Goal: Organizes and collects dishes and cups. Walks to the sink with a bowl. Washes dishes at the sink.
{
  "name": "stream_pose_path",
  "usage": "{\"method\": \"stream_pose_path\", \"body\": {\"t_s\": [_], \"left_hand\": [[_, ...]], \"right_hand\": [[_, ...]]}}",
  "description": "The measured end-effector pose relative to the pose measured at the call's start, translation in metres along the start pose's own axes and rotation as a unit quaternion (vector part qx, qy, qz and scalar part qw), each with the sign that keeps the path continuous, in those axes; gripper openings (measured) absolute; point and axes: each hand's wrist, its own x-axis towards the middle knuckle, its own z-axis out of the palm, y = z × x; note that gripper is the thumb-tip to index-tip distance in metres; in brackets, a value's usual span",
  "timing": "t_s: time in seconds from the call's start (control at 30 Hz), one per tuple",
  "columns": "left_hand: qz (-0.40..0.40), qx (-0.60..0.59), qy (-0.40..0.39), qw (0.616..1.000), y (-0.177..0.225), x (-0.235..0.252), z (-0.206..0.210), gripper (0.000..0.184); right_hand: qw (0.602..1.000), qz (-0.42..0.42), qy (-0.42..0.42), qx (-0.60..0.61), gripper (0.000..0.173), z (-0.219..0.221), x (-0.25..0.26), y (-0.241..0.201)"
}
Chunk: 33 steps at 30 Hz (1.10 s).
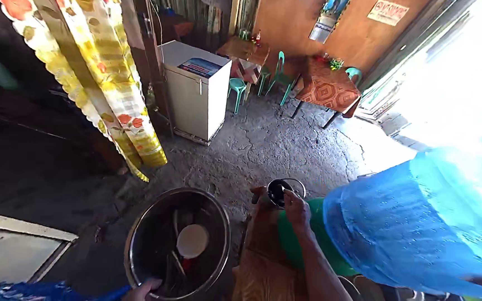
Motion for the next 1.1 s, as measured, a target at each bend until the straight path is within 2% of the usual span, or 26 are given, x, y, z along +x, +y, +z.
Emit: {"method": "stream_pose_path", "body": {"t_s": [0.07, 0.1, 0.13, 0.23, 0.37, 0.43, 0.53, 0.7, 0.8, 0.97, 1.1], "left_hand": [[-0.010, 0.022, 0.008, 1.000, 0.023, 0.023, 0.019, 0.008], [-0.012, 0.032, 0.004, 0.999, 0.034, 0.036, 0.028, 0.007], [-0.013, 0.042, -0.003, 0.999, 0.045, 0.051, 0.036, 0.007], [-0.013, 0.077, -0.049, 0.996, 0.082, 0.096, 0.062, 0.008], [-0.027, 0.129, -0.094, 0.987, 0.122, 0.142, 0.093, 0.020], [-0.026, 0.145, -0.095, 0.985, 0.138, 0.156, 0.108, 0.020], [-0.033, 0.148, -0.122, 0.981, 0.152, 0.172, 0.132, 0.024], [-0.040, 0.159, -0.143, 0.976, 0.168, 0.195, 0.156, 0.020], [-0.030, 0.170, -0.155, 0.973, 0.177, 0.206, 0.172, 0.024], [-0.050, 0.167, -0.160, 0.972, 0.183, 0.216, 0.208, 0.020], [-0.039, 0.164, -0.176, 0.970, 0.173, 0.219, 0.244, 0.023]], "right_hand": [[0.993, 0.076, -0.068, -0.052, 0.046, 0.001, 0.011, -0.007], [0.988, 0.102, -0.083, -0.075, 0.053, -0.001, 0.010, -0.014], [0.987, 0.110, -0.071, -0.092, 0.052, -0.002, 0.003, -0.023], [0.997, 0.038, 0.017, -0.068, 0.032, 0.000, -0.028, -0.081], [0.995, -0.083, 0.023, 0.048, 0.018, 0.044, -0.056, -0.211], [0.993, -0.078, -0.062, 0.057, 0.020, 0.080, -0.057, -0.269], [0.977, -0.026, -0.212, 0.022, 0.030, 0.127, -0.030, -0.310], [0.956, 0.056, -0.285, -0.034, 0.034, 0.143, 0.016, -0.314], [0.953, 0.081, -0.280, -0.081, 0.035, 0.136, 0.034, -0.302], [0.961, 0.091, -0.240, -0.104, 0.036, 0.137, 0.064, -0.271], [0.951, 0.098, -0.283, -0.077, 0.035, 0.133, 0.096, -0.258]]}}
